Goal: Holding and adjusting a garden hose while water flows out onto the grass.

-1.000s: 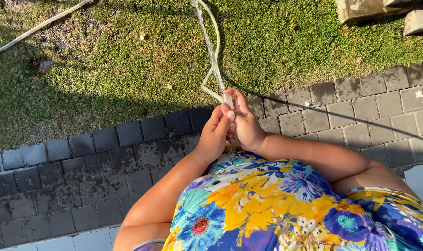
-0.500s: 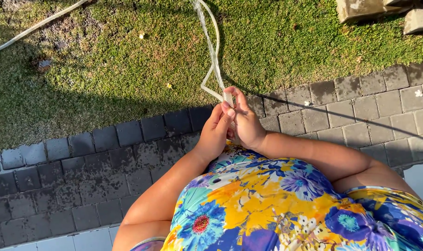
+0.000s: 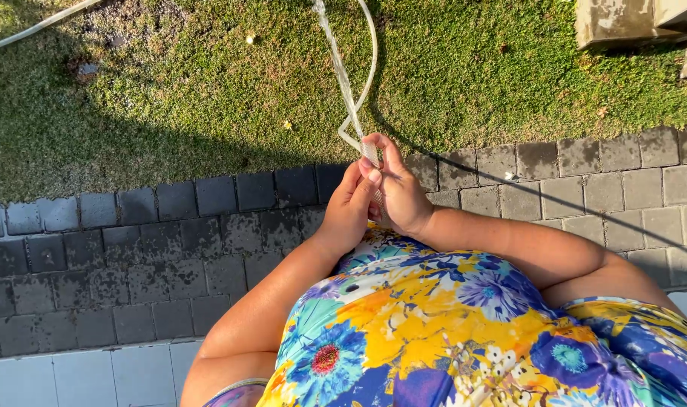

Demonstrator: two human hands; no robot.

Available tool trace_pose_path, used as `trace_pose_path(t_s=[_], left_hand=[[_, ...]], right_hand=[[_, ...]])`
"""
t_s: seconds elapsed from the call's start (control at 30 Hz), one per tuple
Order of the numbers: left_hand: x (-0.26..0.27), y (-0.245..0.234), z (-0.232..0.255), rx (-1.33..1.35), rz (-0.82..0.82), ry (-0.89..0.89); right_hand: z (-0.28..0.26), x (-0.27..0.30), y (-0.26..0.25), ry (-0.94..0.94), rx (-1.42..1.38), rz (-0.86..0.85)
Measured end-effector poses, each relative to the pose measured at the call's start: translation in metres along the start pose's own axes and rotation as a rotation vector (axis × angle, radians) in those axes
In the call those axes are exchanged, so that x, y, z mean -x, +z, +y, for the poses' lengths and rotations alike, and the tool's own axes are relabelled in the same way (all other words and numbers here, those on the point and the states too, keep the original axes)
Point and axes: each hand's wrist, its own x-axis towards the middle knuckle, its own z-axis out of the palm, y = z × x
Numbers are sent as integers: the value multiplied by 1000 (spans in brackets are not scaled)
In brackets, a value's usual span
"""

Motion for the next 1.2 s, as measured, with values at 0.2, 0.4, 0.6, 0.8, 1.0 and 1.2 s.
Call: trace_pose_path(t_s=[0.2,0.4,0.6,0.8,1.0,1.2], left_hand=[[1,0,1,7,25,18],[0,-2,-2,10,4,27],[0,0,4,-32,-19,-15],[-4,-1,1,-41,-76,-44],[-4,3,10,-50,-116,-58],[-3,-3,7,-66,-123,-30]], right_hand=[[9,-6,-8,-54,65,-32],[3,-3,-1,-16,-1,-24],[-2,2,3,22,-17,43],[17,3,-15,-130,33,50],[18,6,-14,-164,-28,84],[20,3,-12,-169,-8,77]])
